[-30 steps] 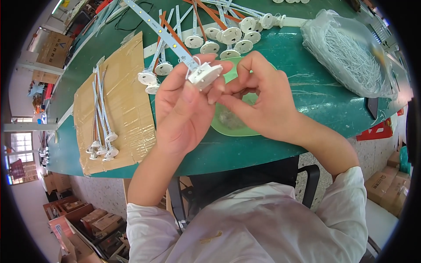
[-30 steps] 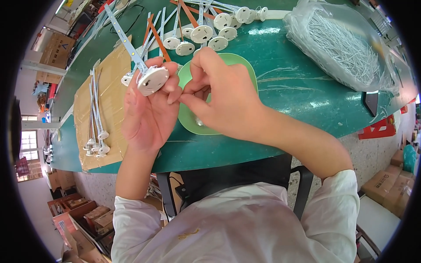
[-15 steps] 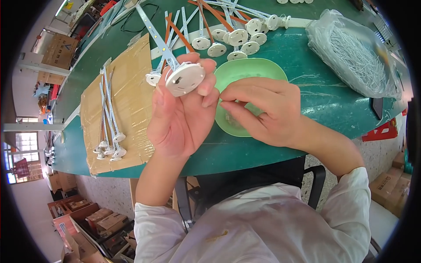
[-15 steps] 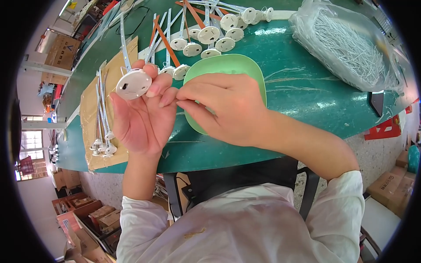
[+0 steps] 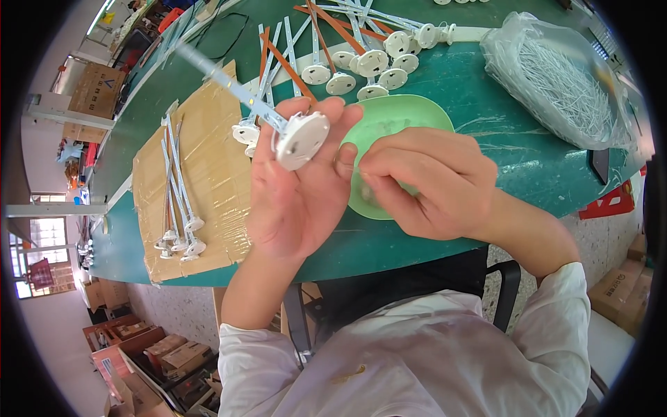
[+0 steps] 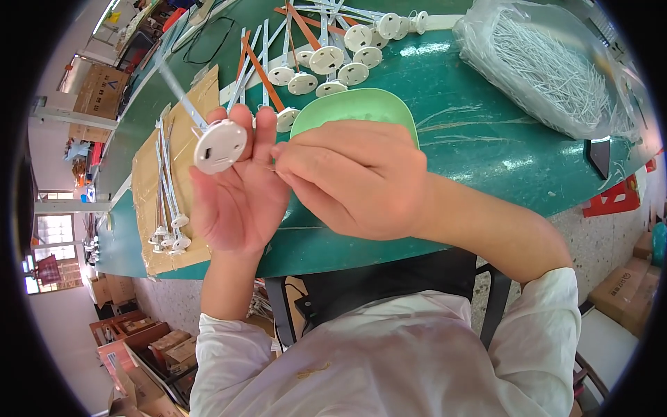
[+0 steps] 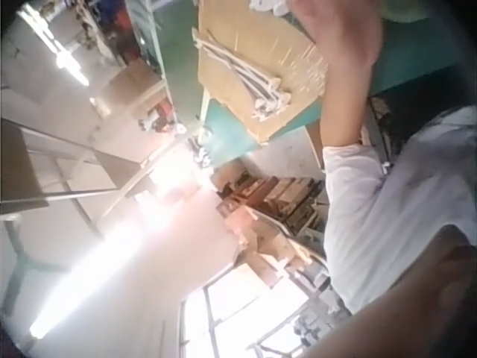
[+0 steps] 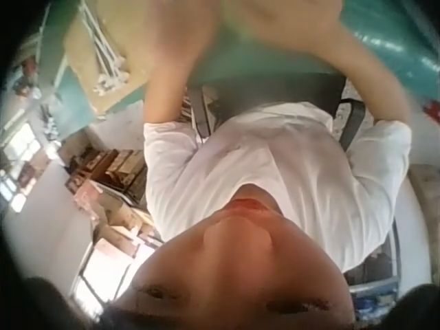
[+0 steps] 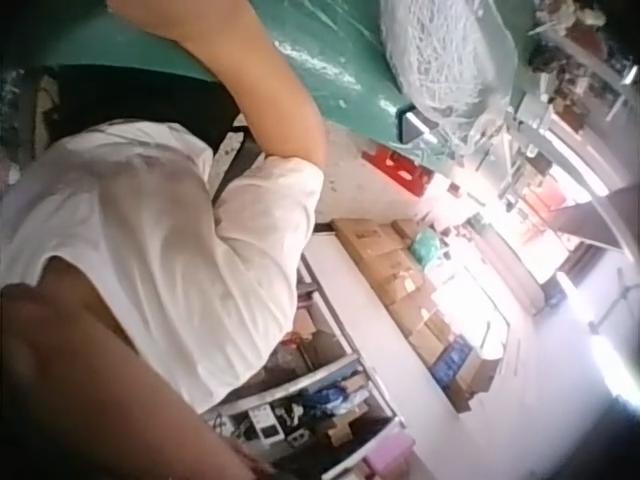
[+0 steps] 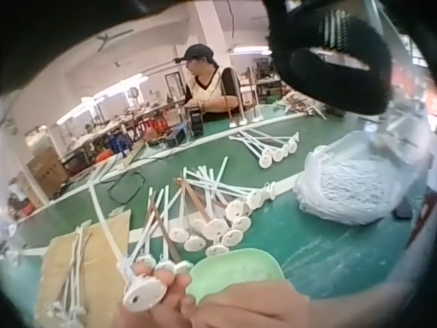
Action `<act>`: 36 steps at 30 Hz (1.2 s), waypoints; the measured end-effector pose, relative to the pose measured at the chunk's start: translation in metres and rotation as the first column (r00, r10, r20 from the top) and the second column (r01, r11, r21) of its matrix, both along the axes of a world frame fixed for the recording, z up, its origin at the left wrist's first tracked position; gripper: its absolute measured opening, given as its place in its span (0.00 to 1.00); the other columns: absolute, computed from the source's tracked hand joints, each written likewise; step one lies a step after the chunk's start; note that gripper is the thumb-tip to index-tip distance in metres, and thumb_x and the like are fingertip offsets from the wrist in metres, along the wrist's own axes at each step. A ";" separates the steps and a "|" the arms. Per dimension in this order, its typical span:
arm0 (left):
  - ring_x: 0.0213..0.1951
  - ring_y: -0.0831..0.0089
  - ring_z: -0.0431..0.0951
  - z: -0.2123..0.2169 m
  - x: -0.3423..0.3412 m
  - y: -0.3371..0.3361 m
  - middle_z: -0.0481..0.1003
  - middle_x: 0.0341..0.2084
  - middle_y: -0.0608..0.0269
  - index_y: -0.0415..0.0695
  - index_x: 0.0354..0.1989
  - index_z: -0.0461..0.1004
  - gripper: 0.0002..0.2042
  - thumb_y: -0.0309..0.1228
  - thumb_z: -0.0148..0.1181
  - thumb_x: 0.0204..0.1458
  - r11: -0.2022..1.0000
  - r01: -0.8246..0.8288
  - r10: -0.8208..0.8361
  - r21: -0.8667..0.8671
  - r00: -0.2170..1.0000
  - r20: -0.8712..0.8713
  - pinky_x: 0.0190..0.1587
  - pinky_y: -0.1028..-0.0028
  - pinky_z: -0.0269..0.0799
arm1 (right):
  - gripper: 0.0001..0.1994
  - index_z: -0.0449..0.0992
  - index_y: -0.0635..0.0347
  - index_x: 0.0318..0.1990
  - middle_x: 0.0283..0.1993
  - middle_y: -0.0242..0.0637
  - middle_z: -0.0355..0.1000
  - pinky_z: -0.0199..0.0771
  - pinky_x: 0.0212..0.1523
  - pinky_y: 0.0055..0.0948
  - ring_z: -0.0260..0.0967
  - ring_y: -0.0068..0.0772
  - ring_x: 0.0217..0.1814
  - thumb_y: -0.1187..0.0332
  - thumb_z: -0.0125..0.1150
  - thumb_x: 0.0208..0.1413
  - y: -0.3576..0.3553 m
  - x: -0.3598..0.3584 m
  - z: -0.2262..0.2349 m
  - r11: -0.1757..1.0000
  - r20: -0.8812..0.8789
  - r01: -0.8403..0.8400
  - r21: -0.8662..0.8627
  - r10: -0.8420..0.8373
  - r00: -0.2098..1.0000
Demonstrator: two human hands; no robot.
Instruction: Assembling light components by attaching plastic bases to LED strips and organizing them into a box.
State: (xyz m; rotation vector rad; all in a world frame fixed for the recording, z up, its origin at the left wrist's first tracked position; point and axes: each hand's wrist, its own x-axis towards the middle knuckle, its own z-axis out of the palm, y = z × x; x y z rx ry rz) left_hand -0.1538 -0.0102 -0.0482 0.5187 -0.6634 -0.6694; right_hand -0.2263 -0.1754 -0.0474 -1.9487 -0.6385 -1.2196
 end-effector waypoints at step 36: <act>0.67 0.57 0.62 -0.025 -0.007 -0.009 0.64 0.65 0.56 0.45 0.61 0.66 0.28 0.24 0.67 0.51 0.989 0.145 -0.143 -0.038 0.989 0.039 0.67 0.56 0.59 | 0.10 0.75 0.67 0.35 0.31 0.43 0.74 0.72 0.22 0.27 0.72 0.36 0.24 0.84 0.63 0.43 0.003 -0.004 -0.002 0.998 0.108 0.054 -0.019 -0.051 0.993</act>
